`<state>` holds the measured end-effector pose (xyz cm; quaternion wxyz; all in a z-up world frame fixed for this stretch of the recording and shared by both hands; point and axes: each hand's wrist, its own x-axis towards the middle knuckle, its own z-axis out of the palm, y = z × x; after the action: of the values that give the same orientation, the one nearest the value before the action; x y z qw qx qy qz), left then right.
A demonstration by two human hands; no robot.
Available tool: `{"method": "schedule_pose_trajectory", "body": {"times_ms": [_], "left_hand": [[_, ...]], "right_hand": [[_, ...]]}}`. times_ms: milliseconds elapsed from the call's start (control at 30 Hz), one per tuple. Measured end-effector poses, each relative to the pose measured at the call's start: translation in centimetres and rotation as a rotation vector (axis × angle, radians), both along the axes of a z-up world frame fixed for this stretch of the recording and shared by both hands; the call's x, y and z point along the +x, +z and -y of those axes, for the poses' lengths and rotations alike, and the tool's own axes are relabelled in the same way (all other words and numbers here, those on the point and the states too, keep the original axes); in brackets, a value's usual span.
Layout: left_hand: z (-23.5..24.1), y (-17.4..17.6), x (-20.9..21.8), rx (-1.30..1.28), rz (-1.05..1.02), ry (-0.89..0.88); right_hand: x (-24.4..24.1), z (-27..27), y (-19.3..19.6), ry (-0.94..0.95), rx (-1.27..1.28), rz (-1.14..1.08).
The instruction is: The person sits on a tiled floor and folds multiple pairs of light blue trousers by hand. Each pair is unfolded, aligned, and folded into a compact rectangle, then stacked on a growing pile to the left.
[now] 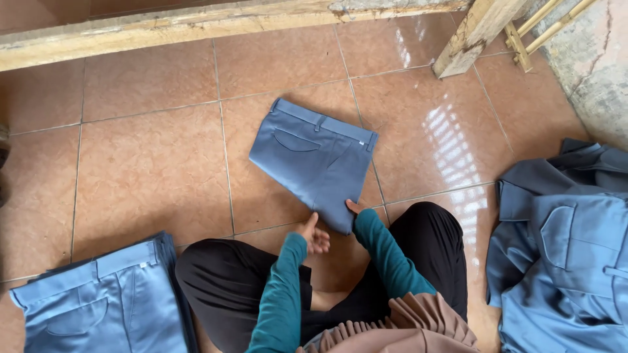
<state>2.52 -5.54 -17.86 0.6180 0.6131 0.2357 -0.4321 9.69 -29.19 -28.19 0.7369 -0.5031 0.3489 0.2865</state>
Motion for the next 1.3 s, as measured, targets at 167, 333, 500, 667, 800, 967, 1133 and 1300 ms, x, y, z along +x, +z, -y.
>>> {"method": "schedule_pose_trajectory", "body": {"times_ms": [167,333,500,667,800,967,1133,1300], "left_hand": [[2.9,5.6,0.4,-0.489,-0.2,0.586],[3.1,8.9,4.0,-0.839,-0.062,1.103],[-0.4,2.8,4.5,-0.32,0.11,1.437],[-3.6,1.0,0.7,0.029,0.289,1.279],[-2.5,-4.1,-4.9,0.224,0.214,1.056],[-1.7,-2.2,-6.4,0.486,0.485,0.872],[1.6,5.9,-4.1,1.049,0.86,0.345],[6.6,1.3,0.6,0.771,1.04,-0.361]], "right_hand": [[-0.8,-1.4,2.5,0.026,0.026,0.023],[-0.1,0.5,-2.2,-0.183,0.147,0.062],[0.4,3.2,-3.9,-0.224,0.096,0.013],[0.3,4.9,-0.8,0.07,-0.168,-0.067],[1.3,9.4,-8.8,0.424,-0.634,-0.114],[-3.5,4.4,-0.9,0.454,-1.026,0.057],[-3.4,-1.3,7.8,0.351,-1.592,0.735],[-3.8,-5.0,6.9,0.931,-1.54,0.634]]}}
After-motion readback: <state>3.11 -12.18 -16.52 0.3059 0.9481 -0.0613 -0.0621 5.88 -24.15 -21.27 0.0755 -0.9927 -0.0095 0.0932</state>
